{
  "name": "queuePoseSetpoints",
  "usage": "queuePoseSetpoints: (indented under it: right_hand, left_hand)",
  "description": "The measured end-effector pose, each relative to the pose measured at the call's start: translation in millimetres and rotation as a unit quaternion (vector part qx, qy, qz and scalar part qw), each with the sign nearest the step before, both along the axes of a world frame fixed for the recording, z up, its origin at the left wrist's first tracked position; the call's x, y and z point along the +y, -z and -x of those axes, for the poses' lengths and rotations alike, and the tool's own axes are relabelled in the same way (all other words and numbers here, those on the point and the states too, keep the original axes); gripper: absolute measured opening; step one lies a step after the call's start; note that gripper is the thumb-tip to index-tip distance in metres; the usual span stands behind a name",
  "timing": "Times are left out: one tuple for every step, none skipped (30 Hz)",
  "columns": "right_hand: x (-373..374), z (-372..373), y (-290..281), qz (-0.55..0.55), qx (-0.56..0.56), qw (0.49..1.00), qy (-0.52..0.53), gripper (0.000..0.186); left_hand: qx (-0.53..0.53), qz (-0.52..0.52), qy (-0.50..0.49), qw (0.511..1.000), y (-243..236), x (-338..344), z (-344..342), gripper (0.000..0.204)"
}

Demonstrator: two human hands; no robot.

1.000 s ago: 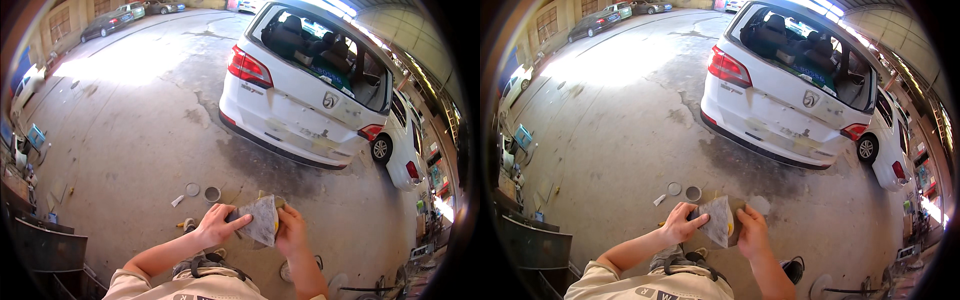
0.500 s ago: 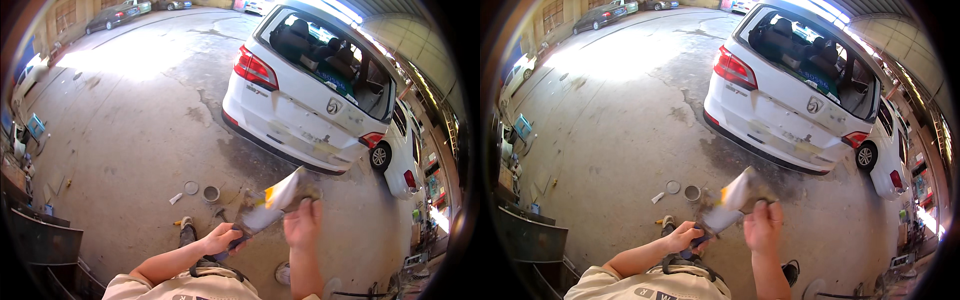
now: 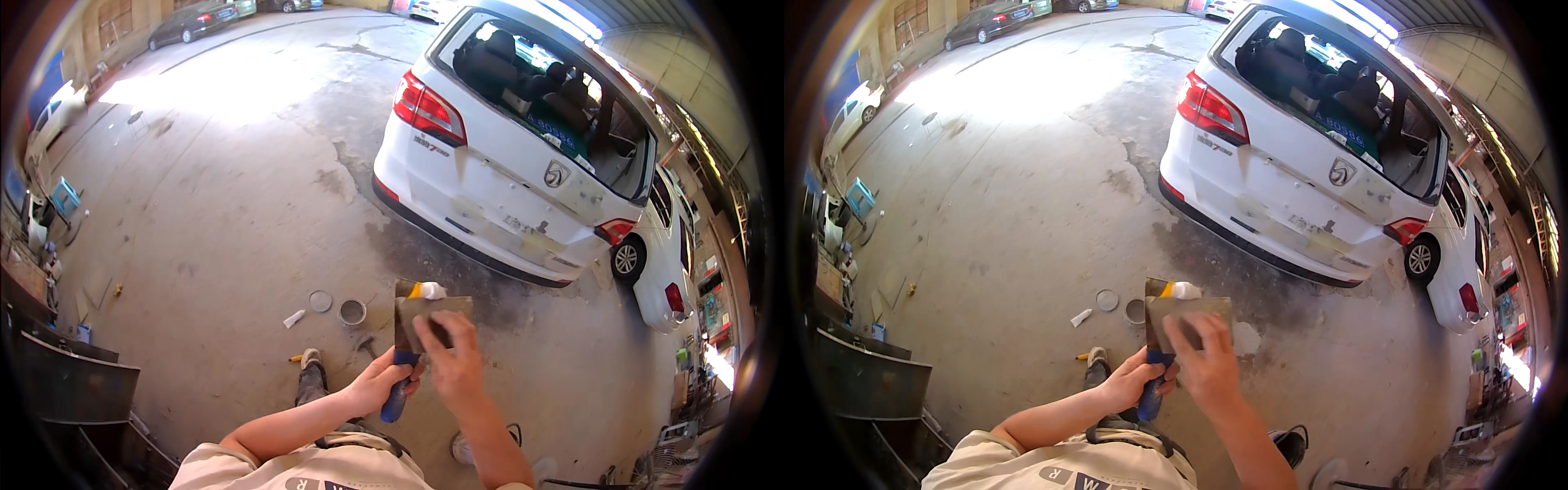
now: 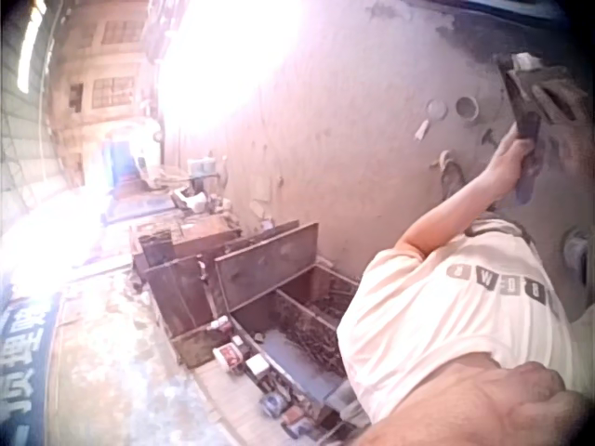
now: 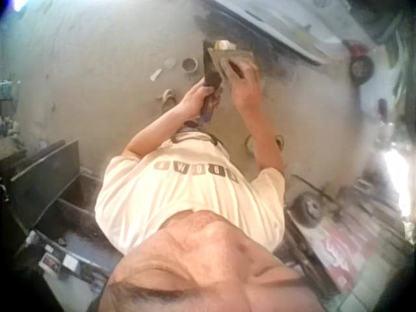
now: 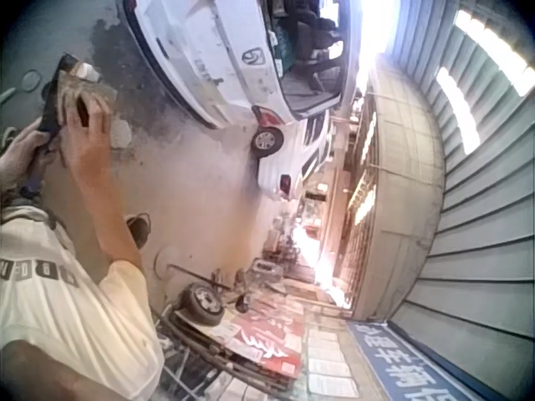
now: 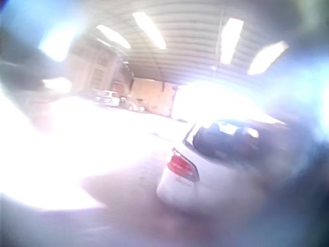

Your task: The person uses a scraper to remove old filler from the rear bumper of a white car. They then use a hammer and a chisel to chip away at the surface. Finally, they mix a new batch of filler in a container using a putty knife and a tube of hardener.

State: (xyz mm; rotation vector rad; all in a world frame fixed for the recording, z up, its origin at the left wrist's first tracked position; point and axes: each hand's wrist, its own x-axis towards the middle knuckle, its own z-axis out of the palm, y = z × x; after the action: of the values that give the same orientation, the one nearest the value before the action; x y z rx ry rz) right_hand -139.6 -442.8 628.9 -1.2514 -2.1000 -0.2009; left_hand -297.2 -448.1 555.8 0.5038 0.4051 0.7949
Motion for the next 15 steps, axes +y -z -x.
queuePoseSetpoints:
  right_hand:
    - [-1.0,4.6,2.6,0.023,0.003,1.000,-0.014,0.050]
    - [-1.9,6.0,3.9,0.045,0.006,0.999,-0.027,0.051]
    - [-4.0,2.6,1.8,0.056,0.013,0.997,-0.043,0.044]
    - [-8.3,-0.9,-3.6,0.022,0.014,0.999,-0.047,0.041]
    - [-13.6,-4.5,-10.7,-0.013,0.015,0.999,-0.050,0.038]
    - [-17.8,-9.4,-15.5,-0.047,0.014,0.998,-0.051,0.035]
    - [-16.0,-14.3,-18.8,-0.031,0.043,0.996,-0.071,0.034]
    - [-11.0,-18.7,-23.4,-0.014,0.072,0.993,-0.091,0.032]
    - [-9.1,-21.6,-25.8,0.000,0.101,0.989,-0.108,0.030]
    - [-9.0,-23.3,-23.1,0.058,0.183,0.976,-0.107,0.027]
    - [-7.0,-25.1,-17.3,0.115,0.263,0.952,-0.107,0.025]
    - [-5.2,-27.8,-12.8,0.172,0.339,0.919,-0.107,0.023]
    - [-6.5,-33.7,-8.8,0.202,0.334,0.917,-0.081,0.022]
    - [-10.2,-42.2,-3.9,0.233,0.329,0.914,-0.055,0.021]
    - [-12.9,-47.7,1.7,0.263,0.325,0.908,-0.031,0.020]
  left_hand:
    - [0.030,-0.032,-0.009,0.999,4.1,-0.5,-0.6,0.020]
    - [0.059,-0.064,-0.018,0.996,7.1,0.1,-0.5,0.020]
    - [0.084,-0.089,-0.031,0.992,8.3,1.7,3.6,0.014]
    - [0.124,-0.109,-0.013,0.986,8.6,3.2,8.9,0.013]
    - [0.163,-0.130,0.006,0.978,8.9,4.8,14.8,0.014]
    - [0.201,-0.151,0.026,0.968,8.5,5.6,18.3,0.017]
    - [0.207,-0.144,0.050,0.966,7.8,6.4,21.0,0.020]
    - [0.214,-0.137,0.073,0.965,6.8,7.0,23.2,0.023]
    - [0.220,-0.132,0.099,0.962,5.5,9.1,24.8,0.027]
    - [0.226,-0.127,0.124,0.958,4.2,11.2,26.4,0.031]
    - [0.232,-0.120,0.121,0.958,2.5,13.6,28.2,0.031]
    - [0.236,-0.112,0.117,0.958,0.6,15.0,28.9,0.031]
    - [0.240,-0.104,0.112,0.959,-0.7,16.5,29.7,0.031]
    - [0.226,-0.103,0.112,0.962,-1.2,18.3,30.4,0.031]
    - [0.215,-0.101,0.111,0.965,-1.6,19.9,32.1,0.031]
